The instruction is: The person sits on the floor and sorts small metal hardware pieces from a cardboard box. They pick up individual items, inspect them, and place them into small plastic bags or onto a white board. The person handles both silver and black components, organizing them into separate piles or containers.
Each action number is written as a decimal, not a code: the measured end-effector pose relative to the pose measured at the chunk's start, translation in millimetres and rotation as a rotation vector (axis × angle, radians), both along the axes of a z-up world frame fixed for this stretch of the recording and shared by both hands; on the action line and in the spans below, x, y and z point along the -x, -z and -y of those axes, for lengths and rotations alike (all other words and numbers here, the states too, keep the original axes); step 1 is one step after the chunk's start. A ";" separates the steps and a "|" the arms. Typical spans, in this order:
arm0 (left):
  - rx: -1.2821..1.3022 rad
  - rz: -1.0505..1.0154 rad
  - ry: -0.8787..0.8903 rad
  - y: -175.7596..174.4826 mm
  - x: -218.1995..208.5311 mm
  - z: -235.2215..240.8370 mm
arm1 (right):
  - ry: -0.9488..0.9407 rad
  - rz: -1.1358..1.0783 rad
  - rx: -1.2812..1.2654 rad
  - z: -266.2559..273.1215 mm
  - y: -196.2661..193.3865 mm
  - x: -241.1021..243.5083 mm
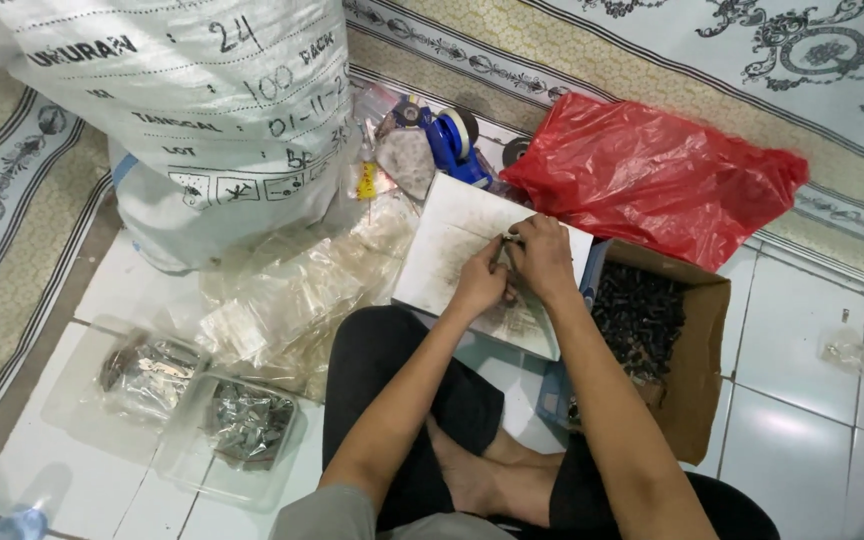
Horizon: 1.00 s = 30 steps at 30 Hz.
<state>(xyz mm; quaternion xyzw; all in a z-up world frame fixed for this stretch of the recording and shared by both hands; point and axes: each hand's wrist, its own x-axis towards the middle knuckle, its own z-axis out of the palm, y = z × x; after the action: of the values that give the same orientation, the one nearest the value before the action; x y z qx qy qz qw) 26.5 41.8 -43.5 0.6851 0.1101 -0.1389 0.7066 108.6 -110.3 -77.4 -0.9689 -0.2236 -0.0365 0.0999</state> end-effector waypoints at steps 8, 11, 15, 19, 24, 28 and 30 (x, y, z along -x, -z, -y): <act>-0.166 0.044 0.001 -40.0 16.4 -3.5 | 0.036 0.036 -0.102 12.9 -24.1 16.8; -0.293 0.216 0.016 -60.2 26.5 8.4 | 0.060 0.080 -0.270 41.6 -41.6 30.1; -0.409 0.553 0.123 -31.7 37.6 71.2 | 0.269 0.096 -0.357 110.1 -62.1 63.8; -0.540 0.758 0.293 7.2 43.4 166.0 | 0.581 -0.124 -0.309 231.8 21.1 81.6; -0.948 0.996 0.319 95.1 32.1 280.0 | 0.755 -0.459 -0.026 329.4 150.0 119.3; -1.025 1.030 0.445 175.6 24.2 321.1 | 0.771 -0.456 -0.045 263.9 69.7 132.3; -0.996 0.914 0.424 195.5 22.0 329.3 | 0.831 -0.510 -0.288 239.9 40.5 137.5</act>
<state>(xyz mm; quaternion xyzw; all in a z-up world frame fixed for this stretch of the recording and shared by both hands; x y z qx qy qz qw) 4.5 -287.5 -239.0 0.9232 -0.2826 0.0947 0.2426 -28.9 -350.2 -117.9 -0.9304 0.2197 0.1341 0.2610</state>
